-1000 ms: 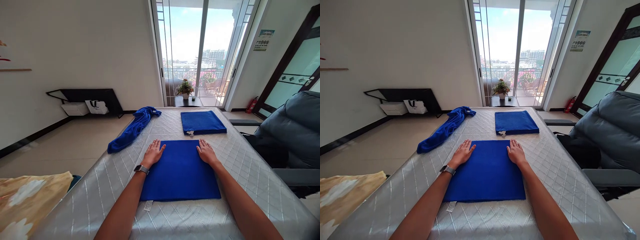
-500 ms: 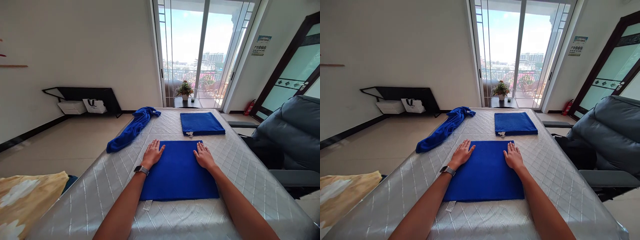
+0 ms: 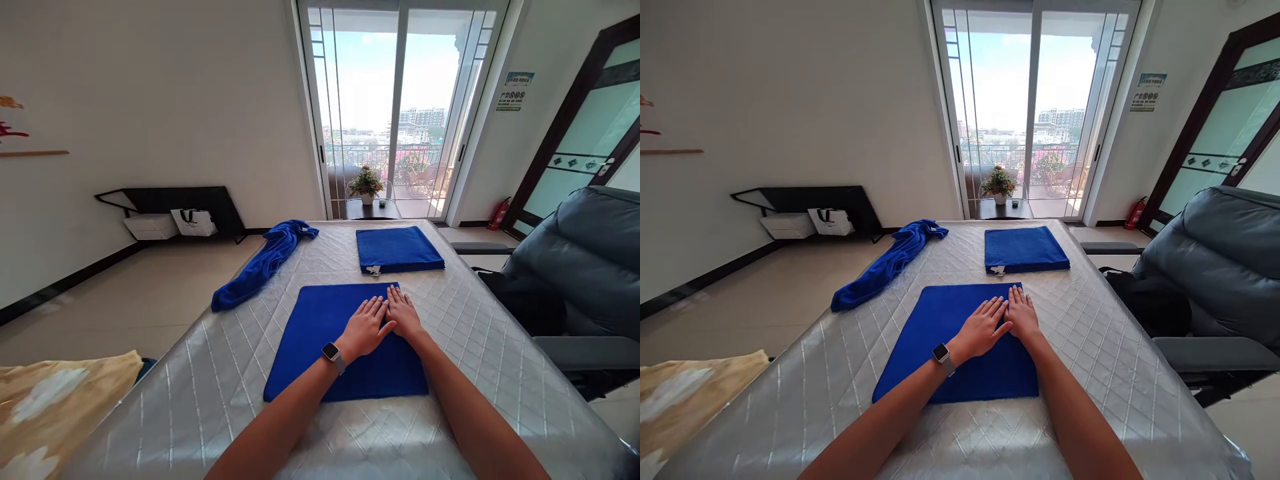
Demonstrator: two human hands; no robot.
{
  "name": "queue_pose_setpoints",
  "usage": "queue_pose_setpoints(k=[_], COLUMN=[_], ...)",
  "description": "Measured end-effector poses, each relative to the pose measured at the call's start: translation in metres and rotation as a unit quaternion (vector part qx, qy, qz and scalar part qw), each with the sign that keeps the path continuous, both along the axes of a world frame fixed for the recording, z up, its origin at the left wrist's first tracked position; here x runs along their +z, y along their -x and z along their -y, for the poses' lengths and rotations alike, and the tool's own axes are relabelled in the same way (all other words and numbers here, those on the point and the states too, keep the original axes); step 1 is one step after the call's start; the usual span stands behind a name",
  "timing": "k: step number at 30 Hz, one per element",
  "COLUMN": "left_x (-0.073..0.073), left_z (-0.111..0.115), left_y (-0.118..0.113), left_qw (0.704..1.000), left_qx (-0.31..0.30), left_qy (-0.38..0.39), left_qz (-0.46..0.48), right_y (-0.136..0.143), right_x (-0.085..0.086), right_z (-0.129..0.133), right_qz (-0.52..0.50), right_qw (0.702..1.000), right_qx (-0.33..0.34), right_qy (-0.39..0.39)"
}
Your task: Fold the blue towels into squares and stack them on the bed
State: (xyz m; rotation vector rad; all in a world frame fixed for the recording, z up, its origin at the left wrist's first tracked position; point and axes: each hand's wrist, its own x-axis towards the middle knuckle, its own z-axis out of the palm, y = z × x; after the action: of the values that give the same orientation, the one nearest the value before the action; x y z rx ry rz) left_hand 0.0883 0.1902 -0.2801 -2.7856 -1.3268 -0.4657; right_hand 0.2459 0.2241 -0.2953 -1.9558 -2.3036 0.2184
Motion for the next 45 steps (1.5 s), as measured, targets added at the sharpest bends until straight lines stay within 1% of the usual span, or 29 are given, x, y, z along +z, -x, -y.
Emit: queue_pose_setpoints(k=[1, 2, 4, 7, 10, 12, 14, 16, 19, 25, 28, 30, 32, 35, 39, 41, 43, 45], left_x=[-0.003, -0.006, -0.01, -0.016, -0.024, -0.029, -0.031, -0.031, -0.027, -0.021, -0.022, -0.023, -0.025, -0.028, -0.031, -0.029, -0.023, -0.016], left_z=[-0.004, -0.009, -0.019, -0.03, -0.033, -0.031, -0.029, -0.026, -0.024, -0.021, -0.022, -0.023, -0.025, -0.027, -0.028, -0.028, -0.025, -0.017], left_y=[0.002, 0.008, 0.034, 0.093, 0.153, 0.181, 0.195, 0.197, 0.192, 0.187, 0.187, 0.187, 0.187, 0.188, 0.192, 0.193, 0.191, 0.181], left_qw=[1.0, 0.998, 0.993, 0.98, 0.963, 0.959, 0.963, 0.965, 0.964, 0.962, 0.962, 0.963, 0.963, 0.963, 0.966, 0.966, 0.965, 0.966], left_qx=[0.022, 0.047, 0.099, 0.185, 0.263, 0.275, 0.263, 0.251, 0.254, 0.259, 0.26, 0.257, 0.257, 0.258, 0.249, 0.25, 0.258, 0.256], left_qy=[0.02, 0.038, 0.063, 0.068, 0.064, 0.062, 0.062, 0.071, 0.081, 0.081, 0.08, 0.076, 0.077, 0.075, 0.067, 0.064, 0.05, 0.03], left_qz=[-0.006, -0.012, -0.022, -0.026, -0.019, -0.01, -0.005, -0.008, -0.01, -0.011, -0.011, -0.007, -0.005, -0.005, -0.005, -0.006, -0.008, -0.005], right_y=[0.0, 0.001, 0.002, 0.003, 0.003, 0.002, 0.001, 0.0, 0.0, 0.003, 0.002, 0.001, 0.0, 0.0, 0.001, 0.001, 0.001, 0.002], right_x=[0.0, 0.0, 0.001, 0.002, 0.001, -0.001, -0.004, -0.005, -0.005, 0.005, 0.011, 0.014, 0.013, 0.007, -0.001, -0.001, 0.0, 0.002], right_z=[0.0, 0.0, 0.0, 0.0, 0.0, -0.001, -0.002, -0.002, -0.002, 0.003, 0.011, 0.022, 0.034, 0.05, 0.056, 0.054, 0.053, 0.053], right_qz=[-0.005, -0.012, -0.026, -0.035, -0.032, -0.025, -0.017, -0.011, -0.012, -0.016, -0.005, 0.001, 0.0, -0.004, -0.009, -0.012, -0.016, -0.02], right_qw=[1.0, 1.0, 0.999, 0.999, 0.999, 0.999, 1.0, 1.0, 1.0, 0.999, 0.999, 1.0, 1.0, 1.0, 0.999, 0.999, 0.999, 0.999], right_qx=[-0.004, -0.011, -0.023, -0.024, -0.022, -0.023, -0.025, -0.025, -0.024, -0.03, -0.029, -0.029, -0.026, -0.028, -0.043, -0.04, -0.038, -0.037], right_qy=[0.001, 0.002, 0.005, 0.007, 0.008, 0.009, 0.009, 0.01, 0.014, 0.017, 0.017, 0.01, -0.001, -0.003, 0.011, 0.011, 0.009, 0.008])
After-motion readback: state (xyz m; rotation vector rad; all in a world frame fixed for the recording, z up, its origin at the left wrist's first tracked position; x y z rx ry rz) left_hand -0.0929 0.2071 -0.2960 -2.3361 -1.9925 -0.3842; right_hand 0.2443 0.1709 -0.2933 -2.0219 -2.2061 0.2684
